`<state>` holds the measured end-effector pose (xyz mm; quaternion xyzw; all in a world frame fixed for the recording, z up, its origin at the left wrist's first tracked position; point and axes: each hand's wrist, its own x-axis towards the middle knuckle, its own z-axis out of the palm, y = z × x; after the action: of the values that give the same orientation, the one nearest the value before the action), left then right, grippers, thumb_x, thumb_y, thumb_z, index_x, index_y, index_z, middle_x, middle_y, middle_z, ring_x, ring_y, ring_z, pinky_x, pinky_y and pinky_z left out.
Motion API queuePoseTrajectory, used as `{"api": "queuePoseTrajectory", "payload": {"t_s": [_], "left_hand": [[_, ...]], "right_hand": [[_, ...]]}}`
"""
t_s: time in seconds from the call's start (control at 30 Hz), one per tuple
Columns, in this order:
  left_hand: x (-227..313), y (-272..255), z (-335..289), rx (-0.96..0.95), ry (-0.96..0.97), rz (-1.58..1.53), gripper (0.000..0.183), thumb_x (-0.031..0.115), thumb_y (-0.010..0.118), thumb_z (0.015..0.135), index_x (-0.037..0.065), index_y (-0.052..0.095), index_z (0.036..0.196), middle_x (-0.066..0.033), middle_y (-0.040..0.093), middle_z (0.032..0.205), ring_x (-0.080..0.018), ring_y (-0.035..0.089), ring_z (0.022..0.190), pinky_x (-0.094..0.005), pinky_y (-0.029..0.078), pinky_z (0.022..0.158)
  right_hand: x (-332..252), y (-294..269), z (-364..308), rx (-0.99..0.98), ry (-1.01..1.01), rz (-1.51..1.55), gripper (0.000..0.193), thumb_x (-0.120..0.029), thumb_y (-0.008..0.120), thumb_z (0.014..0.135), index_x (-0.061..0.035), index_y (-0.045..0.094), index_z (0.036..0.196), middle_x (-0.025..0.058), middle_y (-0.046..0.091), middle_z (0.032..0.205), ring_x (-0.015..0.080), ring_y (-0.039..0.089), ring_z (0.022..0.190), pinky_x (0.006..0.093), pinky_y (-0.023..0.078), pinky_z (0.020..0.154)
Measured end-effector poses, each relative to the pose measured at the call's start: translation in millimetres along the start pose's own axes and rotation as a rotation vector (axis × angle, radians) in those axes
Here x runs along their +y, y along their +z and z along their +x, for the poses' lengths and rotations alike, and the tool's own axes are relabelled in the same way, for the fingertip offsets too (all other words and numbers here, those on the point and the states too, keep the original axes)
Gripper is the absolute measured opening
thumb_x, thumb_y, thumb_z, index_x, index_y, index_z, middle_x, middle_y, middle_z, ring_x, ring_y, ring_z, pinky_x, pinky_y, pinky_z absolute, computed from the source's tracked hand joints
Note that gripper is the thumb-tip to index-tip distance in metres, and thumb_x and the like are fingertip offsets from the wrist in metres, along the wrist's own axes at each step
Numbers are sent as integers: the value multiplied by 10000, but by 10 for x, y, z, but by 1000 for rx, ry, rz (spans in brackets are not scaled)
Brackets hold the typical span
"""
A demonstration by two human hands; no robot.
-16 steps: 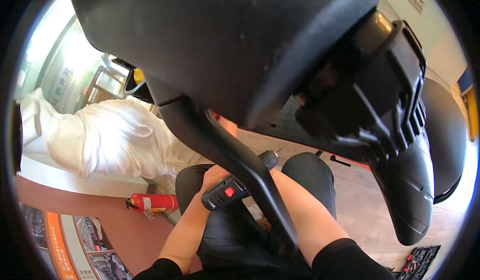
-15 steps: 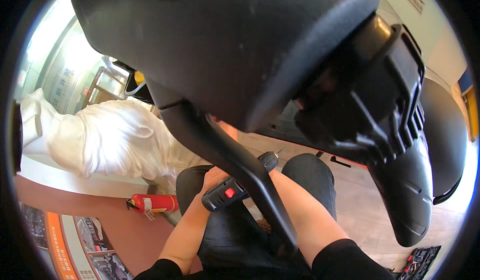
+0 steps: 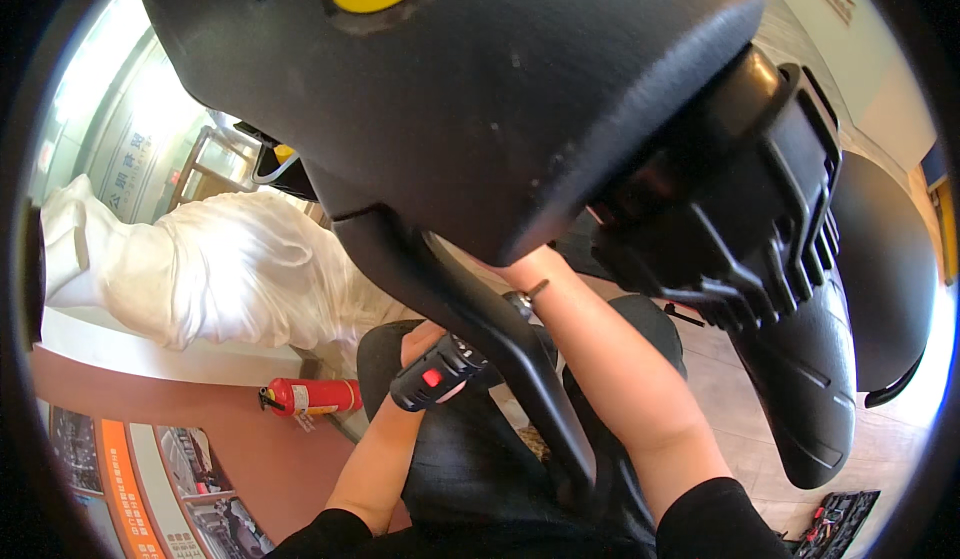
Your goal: Repairing and assembling parts of an electric scooter using a power drill and other hand tools.
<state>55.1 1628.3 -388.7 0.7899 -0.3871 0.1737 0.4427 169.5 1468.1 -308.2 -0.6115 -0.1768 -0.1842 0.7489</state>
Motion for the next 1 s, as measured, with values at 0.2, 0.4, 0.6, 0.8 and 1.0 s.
{"api": "queuePoseTrajectory", "payload": {"t_s": [0.2,0.4,0.6,0.8,1.0], "left_hand": [[162,-45,-104,65,-138,18,297,-1,731,727,-50,706,1018,-179,718,958,-324,719,898,-382,570,811],[519,-53,-299,268,-366,-132,195,-17,750,736,-53,611,867,-130,599,785,-299,570,716,-374,451,637],[993,-135,-161,302,-283,-19,212,39,753,749,-67,604,856,-141,582,786,-303,567,717,-378,456,650],[1097,-242,-357,239,-373,-50,261,50,763,730,-85,606,889,-164,597,840,-307,580,754,-356,477,688],[1007,-255,-477,177,-571,137,343,97,703,735,-21,646,1051,-113,668,1018,-222,643,820,-296,522,790]], "right_hand": [[-51,23,243,-158,-396,-109,161,-20,678,952,-8,638,1107,39,655,1017,92,635,926,230,509,873],[333,277,355,25,-328,-134,175,-87,749,928,0,653,1045,21,658,896,80,626,831,215,487,775],[55,241,351,125,-240,-313,163,-134,767,925,-31,683,1019,27,667,828,143,630,771,246,485,750],[-22,284,367,101,-159,-170,183,-193,751,949,-44,660,1003,34,664,894,138,609,818,258,476,757],[-298,322,308,155,196,-227,200,-247,735,970,-73,651,1023,21,601,839,140,527,756,236,448,740]]}}
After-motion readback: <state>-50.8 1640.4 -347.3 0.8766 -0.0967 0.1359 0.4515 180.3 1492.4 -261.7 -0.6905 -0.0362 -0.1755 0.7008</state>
